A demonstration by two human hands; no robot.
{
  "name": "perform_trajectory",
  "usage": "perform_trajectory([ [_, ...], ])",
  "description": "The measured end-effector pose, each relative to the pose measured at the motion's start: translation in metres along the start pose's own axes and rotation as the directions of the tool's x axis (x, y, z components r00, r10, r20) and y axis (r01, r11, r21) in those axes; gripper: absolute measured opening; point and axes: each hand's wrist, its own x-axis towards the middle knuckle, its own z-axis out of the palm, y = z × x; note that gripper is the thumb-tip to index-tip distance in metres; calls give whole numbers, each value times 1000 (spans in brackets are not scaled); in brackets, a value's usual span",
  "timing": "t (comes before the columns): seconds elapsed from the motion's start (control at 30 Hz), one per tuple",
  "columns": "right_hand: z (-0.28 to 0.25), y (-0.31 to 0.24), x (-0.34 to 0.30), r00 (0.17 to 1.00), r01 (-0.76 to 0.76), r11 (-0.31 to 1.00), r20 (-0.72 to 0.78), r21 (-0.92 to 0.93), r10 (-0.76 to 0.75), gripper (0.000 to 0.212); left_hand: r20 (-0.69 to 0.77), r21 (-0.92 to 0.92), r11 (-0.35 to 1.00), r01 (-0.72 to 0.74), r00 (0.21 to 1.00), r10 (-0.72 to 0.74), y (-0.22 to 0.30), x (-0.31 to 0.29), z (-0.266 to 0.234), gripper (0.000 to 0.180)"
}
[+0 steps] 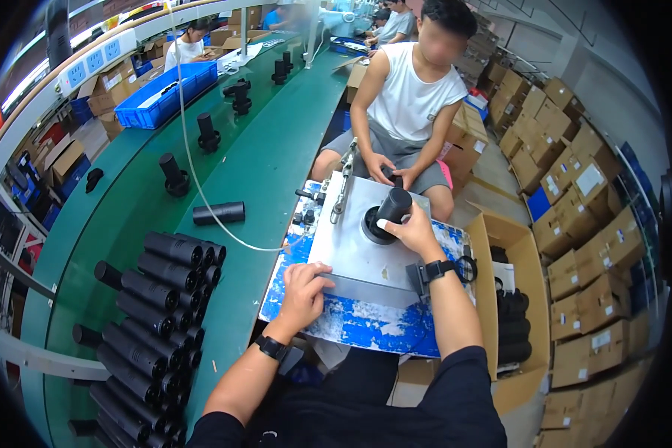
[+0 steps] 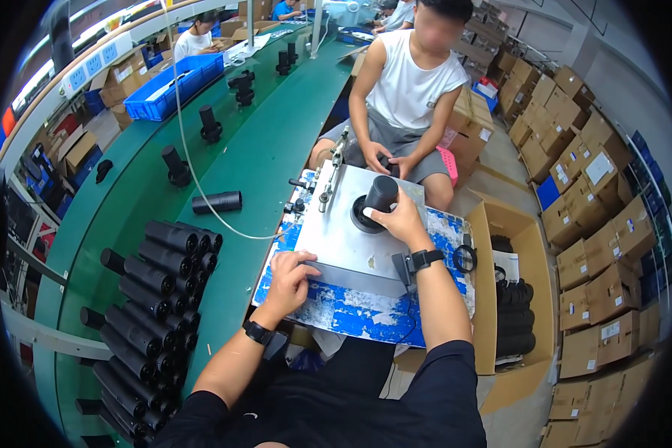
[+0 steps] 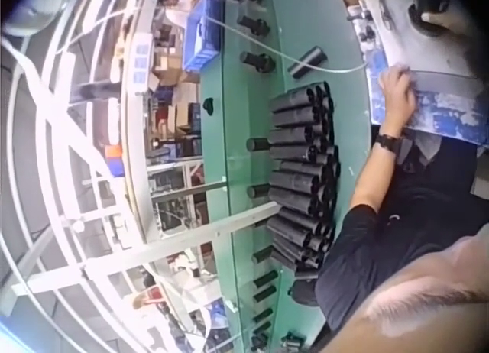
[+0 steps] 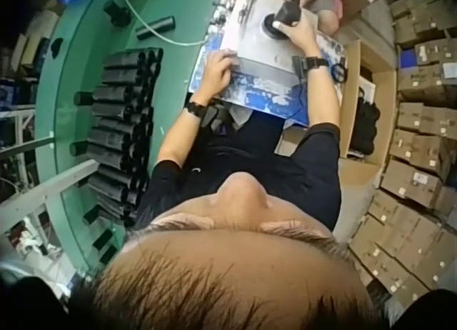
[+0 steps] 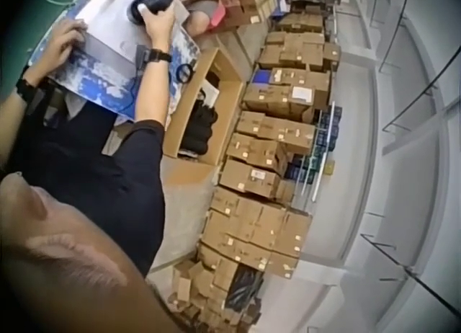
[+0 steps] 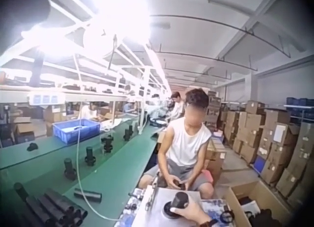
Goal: The person picks up a microphone body and places it into a machine, then fits a shock mount over it. After pressing the components together, the person removes the assembled microphone and places it onto a conveyor belt.
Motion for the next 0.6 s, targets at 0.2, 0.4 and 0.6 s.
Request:
perform_trajectory([
  [0.2, 6, -4, 6, 996, 40, 999, -82, -3, -40, 71, -81, 167, 986, -14, 996, 28, -45, 79, -22, 24],
  [0.4, 4, -6, 5, 993, -24, 988, -122, -153, 5, 65, 31, 229, 945, 235, 968, -248, -137, 140, 3, 23],
  [0.6, -3, -4, -1, 993, 8, 994, -112, -106, -20, 63, 270, 394, 875, 281, 875, -402, -176, 161, 21, 37],
])
